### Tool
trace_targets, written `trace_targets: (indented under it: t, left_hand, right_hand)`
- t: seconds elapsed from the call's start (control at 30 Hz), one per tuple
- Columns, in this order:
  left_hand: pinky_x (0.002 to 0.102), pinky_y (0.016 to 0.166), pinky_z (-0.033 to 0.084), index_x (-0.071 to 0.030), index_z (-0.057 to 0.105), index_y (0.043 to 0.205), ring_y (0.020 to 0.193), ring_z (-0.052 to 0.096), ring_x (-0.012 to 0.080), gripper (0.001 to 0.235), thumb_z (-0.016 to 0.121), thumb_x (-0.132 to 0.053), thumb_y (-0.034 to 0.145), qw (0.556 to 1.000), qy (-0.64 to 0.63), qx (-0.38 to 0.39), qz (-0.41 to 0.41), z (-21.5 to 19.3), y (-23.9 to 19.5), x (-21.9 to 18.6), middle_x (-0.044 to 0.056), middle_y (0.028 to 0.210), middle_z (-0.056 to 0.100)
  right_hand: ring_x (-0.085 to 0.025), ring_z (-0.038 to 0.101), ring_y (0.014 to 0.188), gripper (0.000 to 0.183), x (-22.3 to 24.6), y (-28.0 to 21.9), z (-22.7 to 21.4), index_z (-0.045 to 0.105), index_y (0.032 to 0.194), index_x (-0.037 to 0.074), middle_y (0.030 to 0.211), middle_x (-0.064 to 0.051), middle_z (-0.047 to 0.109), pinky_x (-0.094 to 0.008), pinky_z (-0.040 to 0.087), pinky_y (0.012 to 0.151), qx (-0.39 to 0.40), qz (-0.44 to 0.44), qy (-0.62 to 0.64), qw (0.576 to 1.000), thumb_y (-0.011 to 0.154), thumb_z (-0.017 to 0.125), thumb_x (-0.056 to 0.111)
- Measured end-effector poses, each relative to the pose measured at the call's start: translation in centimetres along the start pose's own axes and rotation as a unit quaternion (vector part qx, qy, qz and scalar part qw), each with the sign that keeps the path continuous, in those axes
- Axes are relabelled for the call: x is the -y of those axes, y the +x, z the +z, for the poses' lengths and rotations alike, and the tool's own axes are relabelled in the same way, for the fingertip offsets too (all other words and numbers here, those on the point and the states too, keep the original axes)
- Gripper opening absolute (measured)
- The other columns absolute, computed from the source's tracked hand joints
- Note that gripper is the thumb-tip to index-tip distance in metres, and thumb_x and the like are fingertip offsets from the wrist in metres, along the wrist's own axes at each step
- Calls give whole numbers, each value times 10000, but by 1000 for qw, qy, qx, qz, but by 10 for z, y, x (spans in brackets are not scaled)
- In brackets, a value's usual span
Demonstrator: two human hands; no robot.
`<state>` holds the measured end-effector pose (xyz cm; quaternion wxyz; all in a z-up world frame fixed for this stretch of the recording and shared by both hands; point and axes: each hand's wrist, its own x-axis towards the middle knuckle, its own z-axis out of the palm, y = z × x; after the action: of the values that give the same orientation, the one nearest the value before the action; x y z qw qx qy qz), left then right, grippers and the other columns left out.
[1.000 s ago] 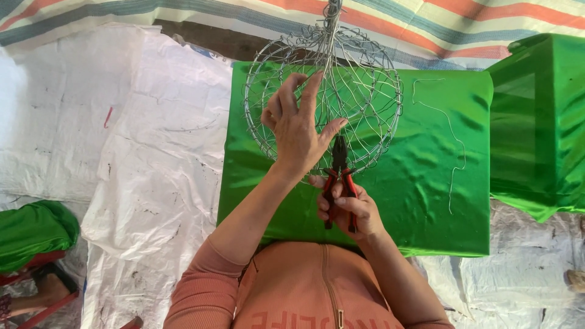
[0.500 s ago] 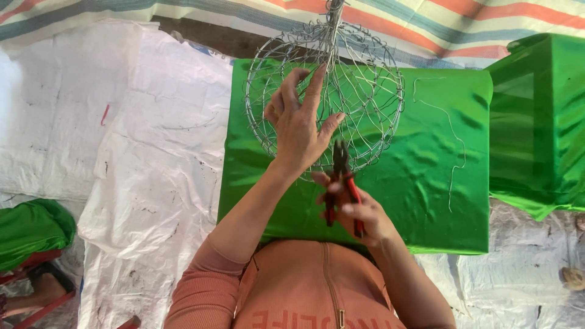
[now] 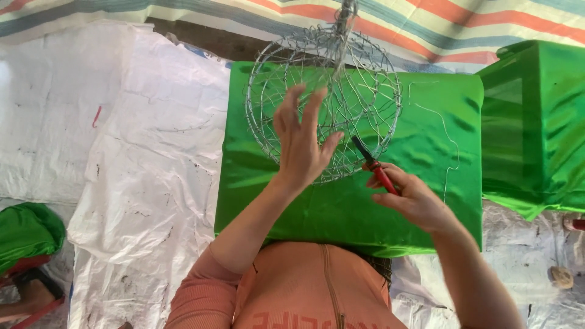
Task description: The person uses pliers to cut and bend thin metal wires while assembling a spherical wire mesh basket. They repeatedly cut wire ends, twist connections, and adjust the mesh structure by hand to maintain the basket's shape.
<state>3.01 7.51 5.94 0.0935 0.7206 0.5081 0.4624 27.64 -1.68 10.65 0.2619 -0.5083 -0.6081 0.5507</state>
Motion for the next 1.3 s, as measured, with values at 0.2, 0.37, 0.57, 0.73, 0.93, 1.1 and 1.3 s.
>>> trace_targets:
  t: [0.2, 0.37, 0.57, 0.73, 0.93, 1.1, 1.3]
  left_hand:
    - [564, 1194, 253, -227, 564, 1183, 1423, 296, 400, 454, 781, -494, 885, 993, 16, -74, 92, 4, -34, 7, 222, 1549, 278]
    - [654, 1173, 185, -261, 611, 1010, 1439, 309, 402, 255, 752, -431, 882, 986, 101, -76, 107, 7, -43, -4, 161, 1520, 360]
    - [590, 1130, 235, -273, 620, 916, 1404, 364, 346, 86, 703, -294, 925, 982, 109, -101, 117, 16, -55, -15, 91, 1482, 453]
    - [585, 1133, 233, -258, 629, 947, 1364, 404, 336, 66, 694, -255, 934, 984, 112, -87, 105, 13, -58, -23, 99, 1479, 474]
    - [588, 1148, 196, -253, 623, 1051, 1365, 391, 325, 129, 685, -243, 938, 986, 113, -66, 105, 9, -62, -26, 98, 1497, 448]
    - [601, 1116, 221, -233, 610, 1099, 1371, 397, 374, 193, 703, -206, 932, 989, 88, -54, 106, 8, -62, -24, 130, 1506, 433]
    - [573, 1158, 163, -240, 653, 1037, 1392, 390, 348, 108, 683, -220, 936, 989, 71, -63, 110, 7, -61, -22, 126, 1488, 467]
  right_hand:
    - [-349, 657, 1235, 247, 17, 0, -19, 729, 985, -70, 1279, -200, 675, -505, 497, 1004, 21, 33, -37, 999, 777, 797, 44]
    - [-372, 583, 1316, 205, 35, -3, -15, 744, 952, -62, 1305, -198, 639, -504, 511, 975, 24, 73, -31, 997, 800, 792, 67]
    - [-389, 585, 1312, 277, 59, 0, -19, 746, 1011, -10, 1395, -127, 641, -527, 511, 979, 35, 115, -200, 972, 804, 801, 165]
    - [-420, 582, 1282, 291, 71, 8, -15, 744, 1023, 52, 1426, -89, 618, -555, 531, 948, 44, 132, -281, 950, 811, 783, 247]
    - [-356, 577, 1229, 320, 72, 4, 5, 719, 1016, 135, 1443, 2, 568, -511, 578, 874, 2, 129, -460, 879, 789, 756, 357]
    - [-331, 547, 1190, 338, 56, -10, 36, 712, 967, 162, 1460, -13, 513, -471, 579, 827, -79, 91, -610, 783, 770, 733, 436]
    - [-408, 559, 1112, 288, 20, -19, 75, 718, 1012, 174, 1496, -85, 482, -526, 545, 860, -196, 55, -339, 919, 748, 802, 253]
